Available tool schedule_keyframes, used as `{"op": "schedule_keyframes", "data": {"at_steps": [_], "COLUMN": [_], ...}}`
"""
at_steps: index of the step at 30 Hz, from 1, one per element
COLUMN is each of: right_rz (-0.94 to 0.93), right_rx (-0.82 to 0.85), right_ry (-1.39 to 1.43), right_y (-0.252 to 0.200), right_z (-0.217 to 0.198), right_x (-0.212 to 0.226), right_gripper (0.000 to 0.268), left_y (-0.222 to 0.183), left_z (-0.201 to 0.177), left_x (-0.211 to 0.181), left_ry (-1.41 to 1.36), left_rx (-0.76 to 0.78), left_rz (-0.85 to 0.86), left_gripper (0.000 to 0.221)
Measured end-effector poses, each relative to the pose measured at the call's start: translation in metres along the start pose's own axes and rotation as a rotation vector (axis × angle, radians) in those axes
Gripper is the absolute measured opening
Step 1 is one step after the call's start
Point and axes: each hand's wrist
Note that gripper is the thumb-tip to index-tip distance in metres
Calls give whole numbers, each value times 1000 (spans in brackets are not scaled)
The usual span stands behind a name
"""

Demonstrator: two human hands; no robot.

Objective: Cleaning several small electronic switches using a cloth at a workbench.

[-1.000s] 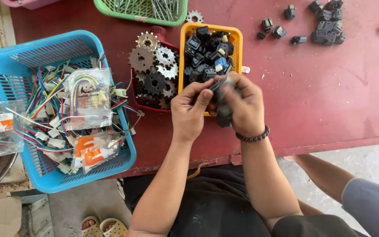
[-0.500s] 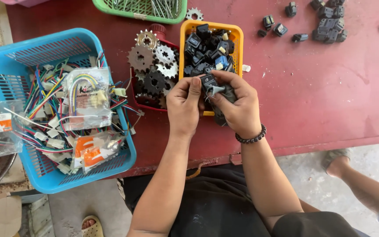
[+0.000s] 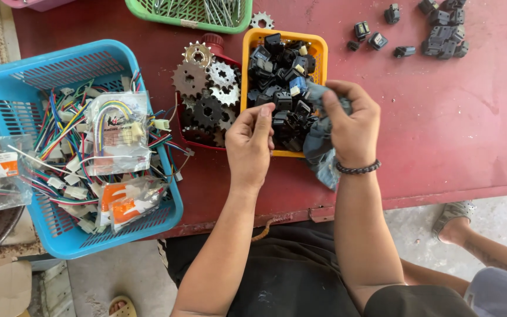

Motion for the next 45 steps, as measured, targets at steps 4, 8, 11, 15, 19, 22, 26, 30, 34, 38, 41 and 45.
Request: {"op": "schedule_keyframes", "data": {"at_steps": [4, 8, 11, 15, 19, 22, 26, 30, 34, 38, 41, 45], "right_rz": [102, 190, 210, 124, -27, -137, -168, 54, 31, 242, 143, 33], "right_rx": [-116, -162, -159, -56, 27, 102, 161, 214, 100, 21, 139, 98], "right_ry": [-105, -125, -147, -325, -382, -435, -506, -603, -556, 60, 408, 6], "right_y": [-1, 1, 4, 14, 30, 47, 51, 44, 31, 17, 8, -5], "right_z": [-14, -23, -28, -17, 7, 19, 26, 21, 3, -32, -56, -39], "right_x": [-40, -71, -81, -111, -127, -113, -113, -132, -134, -92, -55, 3], "right_gripper": [15, 14, 16, 36, 49, 60, 61, 69, 22, 19, 40, 38], "left_y": [-4, -13, -17, -19, -19, -13, -10, -10, -13, -13, -13, -12], "left_z": [16, 45, 59, 64, 61, 59, 58, 55, 59, 66, 71, 83], "left_x": [13, 27, 34, 58, 64, 63, 59, 61, 56, 46, 50, 47], "left_ry": [31, 48, 96, 175, 284, 390, 379, 410, 395, 378, 239, -593], "left_rx": [101, 209, 287, 394, 472, 469, 458, 457, 465, 418, 391, 382], "left_rz": [-59, -57, -83, -205, -271, -238, -268, -271, -229, -63, 59, -188], "left_gripper": [26, 27, 35, 43, 46, 48, 52, 53, 52, 52, 57, 67]}}
Point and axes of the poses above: each hand's wrist, its own y-axis towards the middle knuckle, its own z-axis out of the palm, x = y × z, and after that the axes turned 14 degrees about -y, right-handed
